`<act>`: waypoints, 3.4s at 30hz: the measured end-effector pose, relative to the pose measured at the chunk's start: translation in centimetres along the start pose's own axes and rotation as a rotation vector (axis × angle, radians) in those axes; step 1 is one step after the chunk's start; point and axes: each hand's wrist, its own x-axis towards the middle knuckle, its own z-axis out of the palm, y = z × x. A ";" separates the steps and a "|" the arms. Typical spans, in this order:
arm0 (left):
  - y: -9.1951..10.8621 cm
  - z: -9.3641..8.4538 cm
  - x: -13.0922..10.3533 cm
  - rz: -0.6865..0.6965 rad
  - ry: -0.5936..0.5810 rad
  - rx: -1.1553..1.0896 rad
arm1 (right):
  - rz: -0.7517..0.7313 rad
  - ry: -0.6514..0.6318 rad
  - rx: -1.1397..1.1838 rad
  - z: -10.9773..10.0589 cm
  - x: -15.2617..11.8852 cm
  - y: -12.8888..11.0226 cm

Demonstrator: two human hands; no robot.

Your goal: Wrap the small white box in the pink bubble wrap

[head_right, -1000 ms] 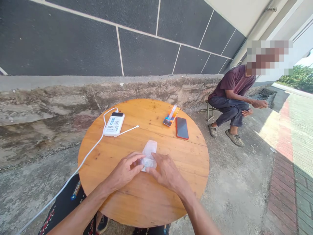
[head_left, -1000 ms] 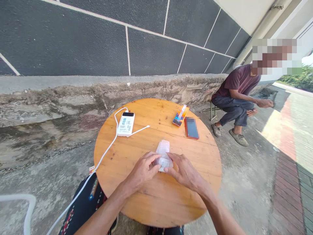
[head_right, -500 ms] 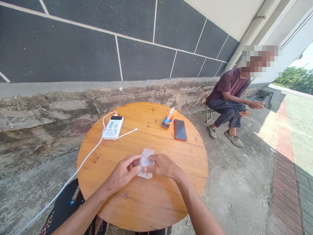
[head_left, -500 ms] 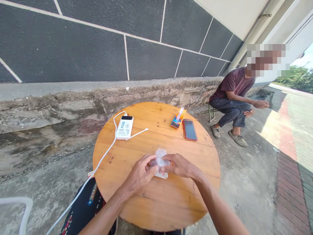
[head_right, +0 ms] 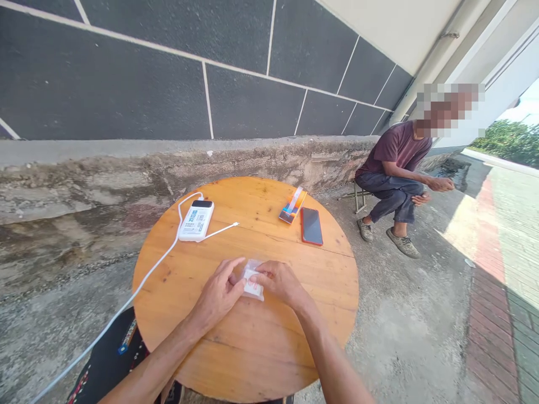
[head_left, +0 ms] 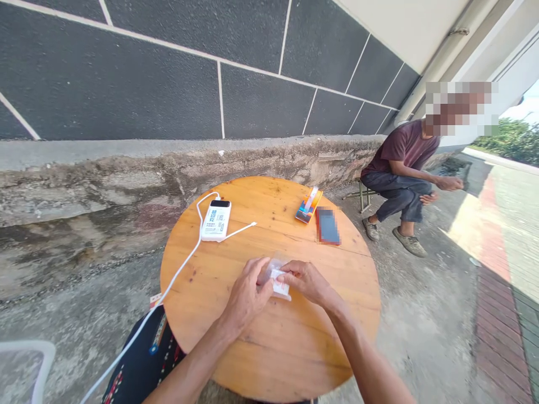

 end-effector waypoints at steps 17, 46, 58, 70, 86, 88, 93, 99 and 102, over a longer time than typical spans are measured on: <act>0.0 -0.1 -1.7 0.017 -0.044 -0.079 | 0.131 0.145 -0.084 0.5 -0.1 1.7; -1.2 -0.2 -1.3 0.024 -0.094 -0.188 | 0.242 0.209 0.199 2.3 3.7 1.0; -0.4 -0.8 -0.9 -0.045 -0.122 -0.164 | 0.152 0.299 0.570 3.4 2.3 0.9; -0.3 -0.9 -0.7 -0.087 -0.142 -0.195 | 0.103 0.364 0.533 3.5 2.8 1.4; 0.2 -0.8 -0.5 -0.143 -0.139 -0.190 | -0.029 0.359 0.383 3.1 0.7 0.1; 0.4 -0.7 -0.5 -0.145 -0.118 -0.184 | -0.077 0.316 0.303 2.8 0.3 0.1; 0.6 -0.4 -0.7 -0.169 -0.092 -0.209 | -0.205 0.247 0.124 2.3 -0.2 0.1; 0.6 0.1 -1.1 -0.198 -0.010 -0.264 | -0.248 0.256 -0.068 2.0 -0.7 -0.4; 0.6 0.3 -1.2 -0.232 -0.006 -0.299 | -0.296 0.264 -0.202 1.7 -0.9 -0.6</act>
